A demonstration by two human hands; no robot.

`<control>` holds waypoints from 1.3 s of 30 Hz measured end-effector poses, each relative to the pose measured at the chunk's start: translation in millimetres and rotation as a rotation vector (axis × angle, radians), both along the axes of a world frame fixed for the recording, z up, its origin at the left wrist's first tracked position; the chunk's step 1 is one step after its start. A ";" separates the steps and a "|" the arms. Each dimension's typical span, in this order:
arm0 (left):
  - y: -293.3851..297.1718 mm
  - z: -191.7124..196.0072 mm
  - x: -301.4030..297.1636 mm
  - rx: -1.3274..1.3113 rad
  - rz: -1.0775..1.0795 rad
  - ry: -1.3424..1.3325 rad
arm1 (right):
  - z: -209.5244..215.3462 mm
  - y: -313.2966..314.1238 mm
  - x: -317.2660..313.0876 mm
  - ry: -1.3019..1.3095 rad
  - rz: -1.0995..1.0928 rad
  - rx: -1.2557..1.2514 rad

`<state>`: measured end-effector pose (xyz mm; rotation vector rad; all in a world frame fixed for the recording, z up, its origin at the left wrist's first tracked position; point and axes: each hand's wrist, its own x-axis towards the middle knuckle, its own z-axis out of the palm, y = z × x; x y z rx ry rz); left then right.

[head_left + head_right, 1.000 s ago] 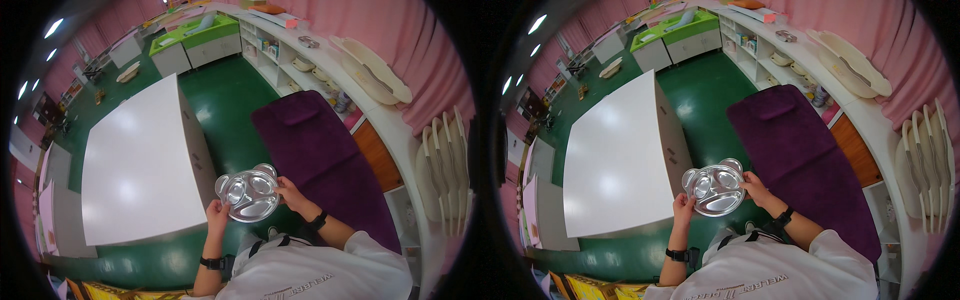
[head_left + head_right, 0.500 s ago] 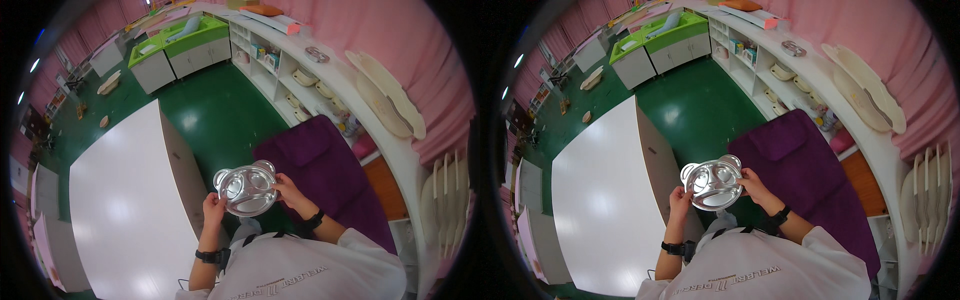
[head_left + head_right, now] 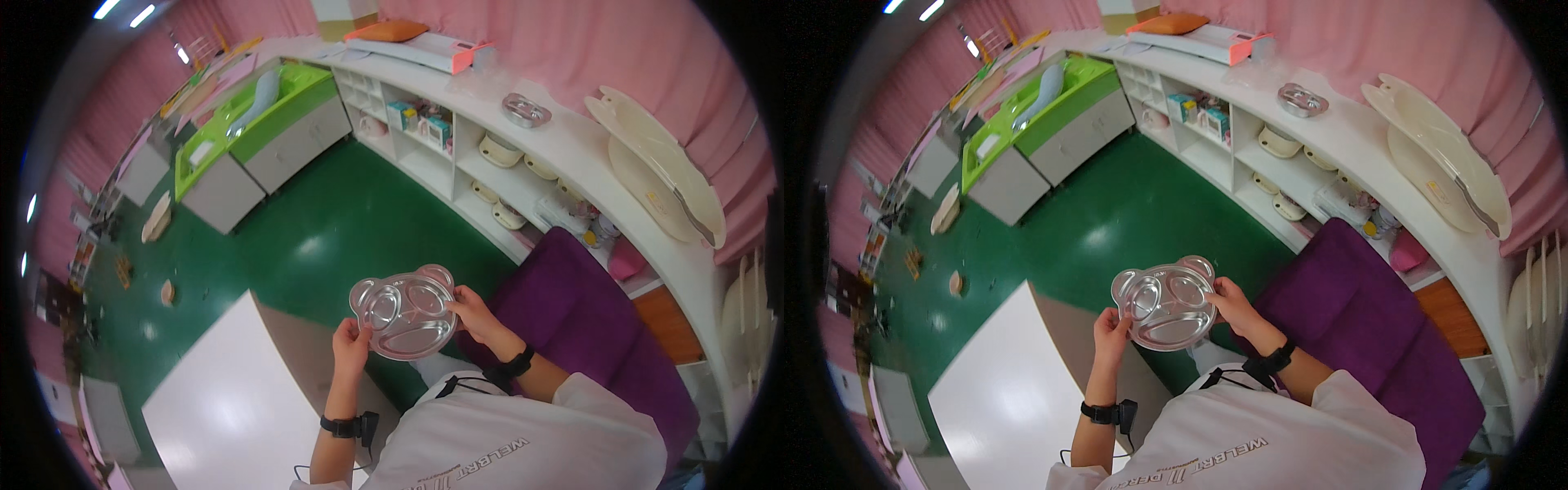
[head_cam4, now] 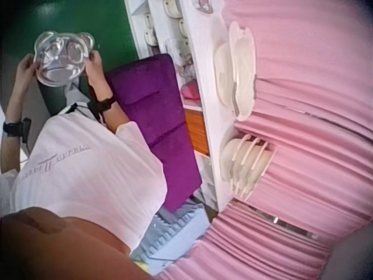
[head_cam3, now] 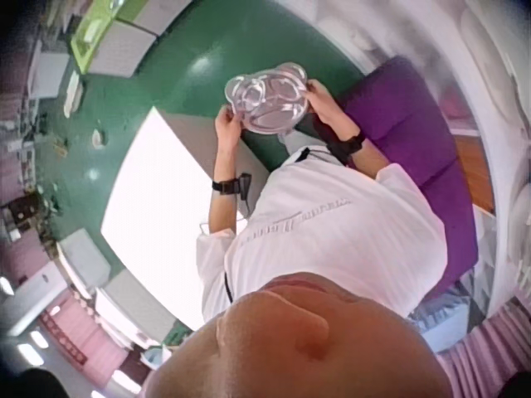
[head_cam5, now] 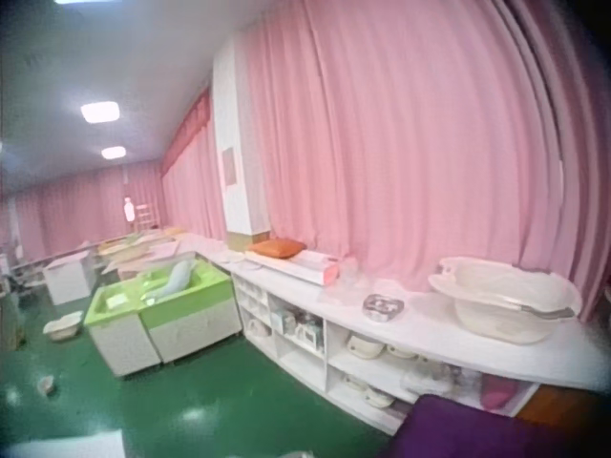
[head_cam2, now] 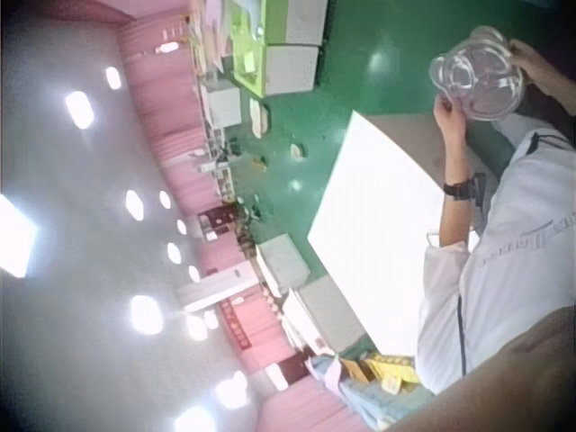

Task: The person moves a baby bathtub, a metal plate, plastic pipes, a bathtub insert, and a pink plastic seat across a large childcare training room.

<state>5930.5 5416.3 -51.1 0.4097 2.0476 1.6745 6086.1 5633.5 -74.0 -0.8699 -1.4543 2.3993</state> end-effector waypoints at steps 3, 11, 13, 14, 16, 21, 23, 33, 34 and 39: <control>64.4 8.0 -67.4 -0.008 -0.119 -0.012 | -10.7 41.4 -50.0 -0.077 -0.130 0.022; 244.8 30.1 -203.3 -0.024 -0.387 0.005 | 29.7 170.7 -129.1 -0.102 -0.332 0.446; 301.5 36.1 -225.1 -0.034 -0.481 0.036 | 32.8 204.7 -137.5 -0.143 -0.385 0.423; 330.6 34.9 -235.1 -0.040 -0.509 0.032 | 37.9 221.7 -137.4 -0.245 -0.366 0.478; 392.8 28.6 -248.6 -0.009 -0.666 0.054 | 33.3 258.7 -138.8 -0.290 -0.432 0.469; 546.1 19.1 -274.9 -0.038 -0.896 0.111 | 24.5 351.3 -151.5 -0.254 -0.657 0.344; 602.3 9.0 -279.4 -0.097 -1.002 0.193 | 18.1 387.0 -155.0 -0.291 -0.728 0.339; 858.3 4.8 -254.8 -0.109 -1.091 -0.079 | 13.6 592.6 -144.0 -0.368 -0.973 0.223; 876.5 -1.7 -254.2 -0.112 -1.077 -0.066 | 11.6 612.3 -144.3 -0.363 -0.972 0.186; 930.8 -33.0 -239.4 -0.206 -1.027 0.061 | -27.8 672.3 -138.2 -0.439 -0.988 0.259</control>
